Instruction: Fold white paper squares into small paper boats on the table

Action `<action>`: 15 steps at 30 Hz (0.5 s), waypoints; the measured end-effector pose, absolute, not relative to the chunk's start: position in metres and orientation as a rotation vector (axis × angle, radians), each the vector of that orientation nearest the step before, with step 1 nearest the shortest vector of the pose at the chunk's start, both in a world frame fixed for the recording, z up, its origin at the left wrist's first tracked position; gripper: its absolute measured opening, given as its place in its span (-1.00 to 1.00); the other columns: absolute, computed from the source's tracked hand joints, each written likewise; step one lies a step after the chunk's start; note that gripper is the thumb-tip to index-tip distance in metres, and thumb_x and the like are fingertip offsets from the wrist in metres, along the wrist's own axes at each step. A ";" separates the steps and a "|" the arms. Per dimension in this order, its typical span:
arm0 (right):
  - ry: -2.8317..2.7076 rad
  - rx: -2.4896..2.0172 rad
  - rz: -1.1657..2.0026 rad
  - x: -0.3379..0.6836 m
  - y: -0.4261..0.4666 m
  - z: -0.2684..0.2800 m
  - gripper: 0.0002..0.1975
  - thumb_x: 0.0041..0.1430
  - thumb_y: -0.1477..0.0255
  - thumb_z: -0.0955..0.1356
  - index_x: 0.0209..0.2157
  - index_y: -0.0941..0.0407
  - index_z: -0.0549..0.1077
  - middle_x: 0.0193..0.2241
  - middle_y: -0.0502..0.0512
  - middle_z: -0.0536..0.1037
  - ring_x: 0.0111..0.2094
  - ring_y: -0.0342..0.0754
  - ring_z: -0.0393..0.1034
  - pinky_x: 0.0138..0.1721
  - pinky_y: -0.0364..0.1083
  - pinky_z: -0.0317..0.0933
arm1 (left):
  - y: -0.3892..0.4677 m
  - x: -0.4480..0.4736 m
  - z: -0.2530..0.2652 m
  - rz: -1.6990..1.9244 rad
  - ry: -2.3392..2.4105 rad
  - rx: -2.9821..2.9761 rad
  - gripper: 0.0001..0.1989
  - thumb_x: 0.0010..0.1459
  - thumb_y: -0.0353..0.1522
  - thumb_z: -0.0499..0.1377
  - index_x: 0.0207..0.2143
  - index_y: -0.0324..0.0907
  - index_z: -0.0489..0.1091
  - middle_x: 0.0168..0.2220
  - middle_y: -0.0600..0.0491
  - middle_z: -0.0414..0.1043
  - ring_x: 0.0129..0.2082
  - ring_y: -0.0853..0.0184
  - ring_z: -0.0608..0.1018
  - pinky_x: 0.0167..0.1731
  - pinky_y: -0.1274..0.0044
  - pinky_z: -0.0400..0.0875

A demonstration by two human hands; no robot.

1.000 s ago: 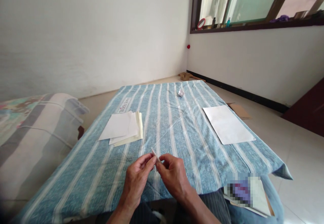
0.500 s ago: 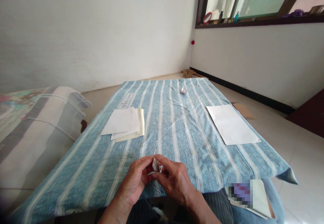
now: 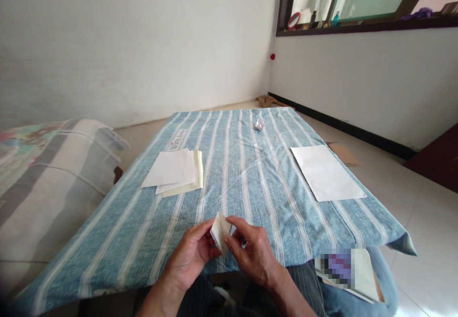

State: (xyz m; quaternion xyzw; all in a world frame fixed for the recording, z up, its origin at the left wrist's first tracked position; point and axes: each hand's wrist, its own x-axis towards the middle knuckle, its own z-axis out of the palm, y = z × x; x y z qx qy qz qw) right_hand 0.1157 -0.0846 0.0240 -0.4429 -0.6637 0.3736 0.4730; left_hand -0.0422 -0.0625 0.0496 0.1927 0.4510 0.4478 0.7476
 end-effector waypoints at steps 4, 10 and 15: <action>-1.631 -1.088 0.916 0.116 -0.086 0.028 -0.67 0.22 0.41 0.31 0.03 0.12 0.38 -0.51 -0.03 0.46 -0.53 -0.17 0.30 -0.46 -0.17 0.22 | -0.062 -0.043 0.049 0.971 0.960 0.367 -0.74 -0.11 -0.30 0.40 -0.40 -0.28 0.51 -0.50 -0.01 0.53 -0.55 0.32 0.52 -0.63 0.54 0.43; -1.656 -1.090 0.814 0.114 -0.088 0.029 -0.70 0.25 0.40 0.27 0.00 0.13 0.42 -0.48 0.02 0.48 -0.52 -0.15 0.29 -0.44 -0.15 0.23 | -0.062 -0.045 0.047 0.967 0.959 0.355 -0.74 -0.10 -0.28 0.40 -0.40 -0.27 0.50 -0.51 0.00 0.53 -0.55 0.32 0.53 -0.64 0.54 0.43; -1.724 -1.104 0.853 0.114 -0.088 0.033 -0.79 0.28 0.38 0.26 -0.22 0.14 0.50 -0.43 0.06 0.51 -0.46 -0.14 0.33 -0.39 -0.16 0.20 | -0.063 -0.045 0.047 0.970 0.955 0.366 -0.73 -0.12 -0.27 0.40 -0.44 -0.27 0.50 -0.54 0.03 0.50 -0.56 0.37 0.51 -0.63 0.58 0.41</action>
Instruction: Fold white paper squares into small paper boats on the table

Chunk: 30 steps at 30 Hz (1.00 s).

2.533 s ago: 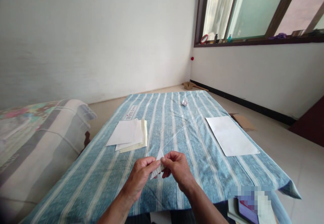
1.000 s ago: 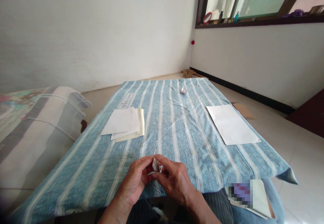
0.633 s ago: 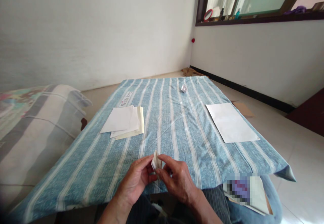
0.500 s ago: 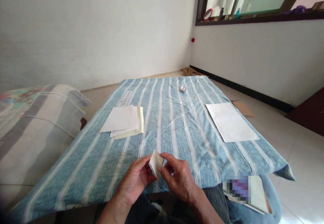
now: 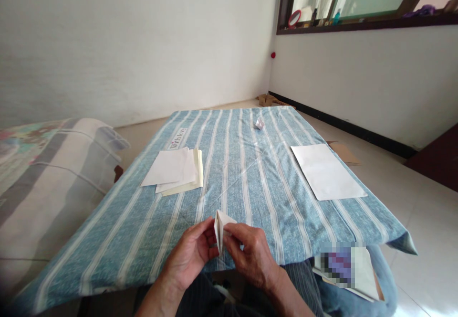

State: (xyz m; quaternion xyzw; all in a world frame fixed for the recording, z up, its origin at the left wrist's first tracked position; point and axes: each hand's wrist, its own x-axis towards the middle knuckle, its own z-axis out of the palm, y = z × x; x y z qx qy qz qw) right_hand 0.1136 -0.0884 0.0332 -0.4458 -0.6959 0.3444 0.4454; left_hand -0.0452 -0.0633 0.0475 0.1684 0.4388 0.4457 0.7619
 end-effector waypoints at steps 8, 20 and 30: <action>-1.787 -1.190 0.813 0.113 -0.089 0.036 -0.75 0.28 0.35 0.25 -0.38 0.16 0.47 -0.53 0.01 0.42 -0.50 -0.16 0.25 -0.43 -0.18 0.12 | -0.066 -0.044 0.053 0.941 1.000 0.605 -0.67 -0.04 -0.17 0.34 -0.36 -0.27 0.52 -0.45 -0.02 0.53 -0.48 0.33 0.51 -0.56 0.56 0.42; -1.873 -1.242 0.725 0.110 -0.089 0.032 -0.69 0.32 0.39 0.19 -0.49 0.13 0.37 -0.61 -0.05 0.31 -0.57 -0.20 0.18 -0.50 -0.19 0.01 | -0.068 -0.046 0.055 0.902 1.053 0.810 -0.65 -0.06 -0.28 0.30 -0.19 -0.25 0.55 -0.33 -0.06 0.57 -0.36 0.20 0.55 -0.43 0.49 0.45; -1.863 -1.236 0.815 0.112 -0.088 0.028 -0.75 0.31 0.38 0.21 -0.34 0.15 0.45 -0.54 -0.01 0.42 -0.52 -0.17 0.27 -0.46 -0.19 0.06 | -0.067 -0.043 0.046 0.979 1.218 0.767 -0.71 -0.14 -0.28 0.33 -0.34 -0.26 0.57 -0.54 0.02 0.52 -0.54 0.30 0.50 -0.54 0.53 0.40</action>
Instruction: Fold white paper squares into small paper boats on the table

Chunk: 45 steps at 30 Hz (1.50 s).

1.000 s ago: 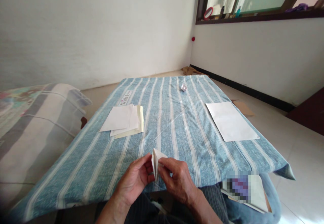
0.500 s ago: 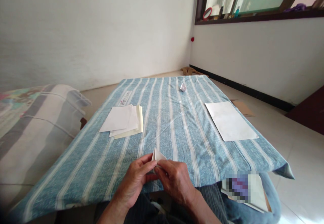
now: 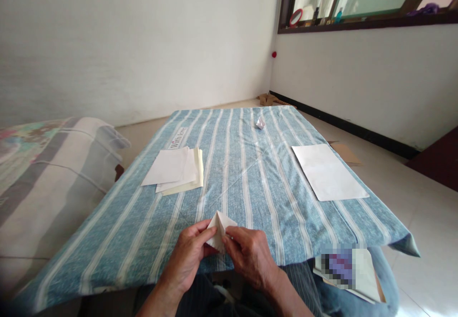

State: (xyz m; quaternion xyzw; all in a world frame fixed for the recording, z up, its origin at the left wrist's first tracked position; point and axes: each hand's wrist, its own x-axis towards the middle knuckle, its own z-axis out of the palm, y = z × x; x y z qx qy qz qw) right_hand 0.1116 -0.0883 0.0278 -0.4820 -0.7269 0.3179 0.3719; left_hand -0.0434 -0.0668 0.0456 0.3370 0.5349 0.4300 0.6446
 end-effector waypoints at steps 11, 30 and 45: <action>-1.851 -1.172 0.808 0.114 -0.091 0.017 -0.74 0.29 0.34 0.25 -0.13 0.14 0.49 -0.40 0.11 0.58 -0.46 -0.11 0.42 -0.41 -0.18 0.21 | -0.067 -0.042 0.046 0.989 1.281 0.716 -0.65 -0.24 -0.20 0.40 -0.42 -0.26 0.55 -0.62 0.06 0.46 -0.61 0.35 0.45 -0.63 0.58 0.33; -0.988 -1.172 1.356 0.102 -0.087 0.018 -0.86 -0.08 0.41 0.41 -0.41 0.15 0.57 -0.64 -0.05 0.45 -0.66 -0.22 0.26 -0.61 -0.21 0.20 | -0.070 -0.043 0.045 0.860 1.232 0.774 -0.64 -0.14 -0.16 0.36 -0.40 -0.28 0.52 -0.60 0.02 0.49 -0.61 0.34 0.48 -0.61 0.56 0.38; -0.877 -1.138 1.378 0.100 -0.087 0.019 -0.90 -0.08 0.42 0.43 -0.48 0.16 0.57 -0.65 -0.05 0.47 -0.66 -0.20 0.30 -0.61 -0.21 0.24 | -0.068 -0.046 0.046 0.836 1.028 0.535 -0.77 -0.21 -0.34 0.38 -0.46 -0.28 0.50 -0.58 0.00 0.50 -0.58 0.31 0.50 -0.55 0.48 0.46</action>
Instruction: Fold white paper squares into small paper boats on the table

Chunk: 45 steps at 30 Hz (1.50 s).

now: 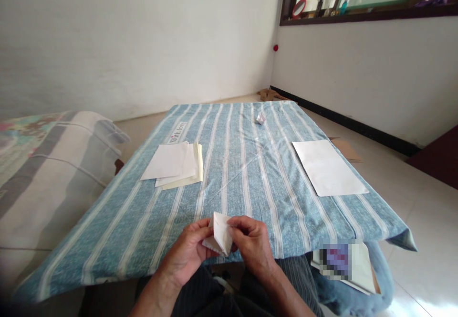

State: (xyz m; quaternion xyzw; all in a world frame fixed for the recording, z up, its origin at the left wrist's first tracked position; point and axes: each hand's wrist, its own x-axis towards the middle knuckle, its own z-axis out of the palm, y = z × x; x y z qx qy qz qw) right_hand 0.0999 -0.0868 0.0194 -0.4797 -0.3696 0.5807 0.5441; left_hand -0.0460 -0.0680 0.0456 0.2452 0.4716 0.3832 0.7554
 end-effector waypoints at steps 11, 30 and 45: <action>-0.872 -1.139 1.381 0.102 -0.087 0.021 -0.89 -0.06 0.40 0.44 -0.47 0.17 0.56 -0.66 -0.05 0.46 -0.65 -0.21 0.29 -0.60 -0.21 0.23 | -0.068 -0.044 0.044 0.852 0.974 0.483 -0.77 -0.17 -0.34 0.37 -0.43 -0.31 0.52 -0.57 -0.02 0.51 -0.60 0.32 0.50 -0.56 0.50 0.45; -1.199 -1.250 1.134 0.102 -0.090 0.020 -0.81 0.05 0.40 0.34 -0.30 0.14 0.55 -0.58 -0.05 0.44 -0.58 -0.18 0.25 -0.51 -0.17 0.18 | -0.070 -0.043 0.046 0.935 1.086 0.530 -0.71 -0.17 -0.23 0.39 -0.50 -0.26 0.46 -0.59 0.07 0.44 -0.60 0.34 0.47 -0.63 0.53 0.41; -1.324 -1.201 1.249 0.103 -0.092 0.036 -0.79 0.07 0.32 0.37 -0.31 0.16 0.56 -0.53 -0.02 0.43 -0.49 -0.14 0.25 -0.44 -0.16 0.15 | -0.070 -0.043 0.047 1.001 1.177 0.638 -0.80 -0.13 -0.28 0.32 -0.47 -0.25 0.52 -0.55 0.04 0.50 -0.56 0.34 0.47 -0.54 0.54 0.37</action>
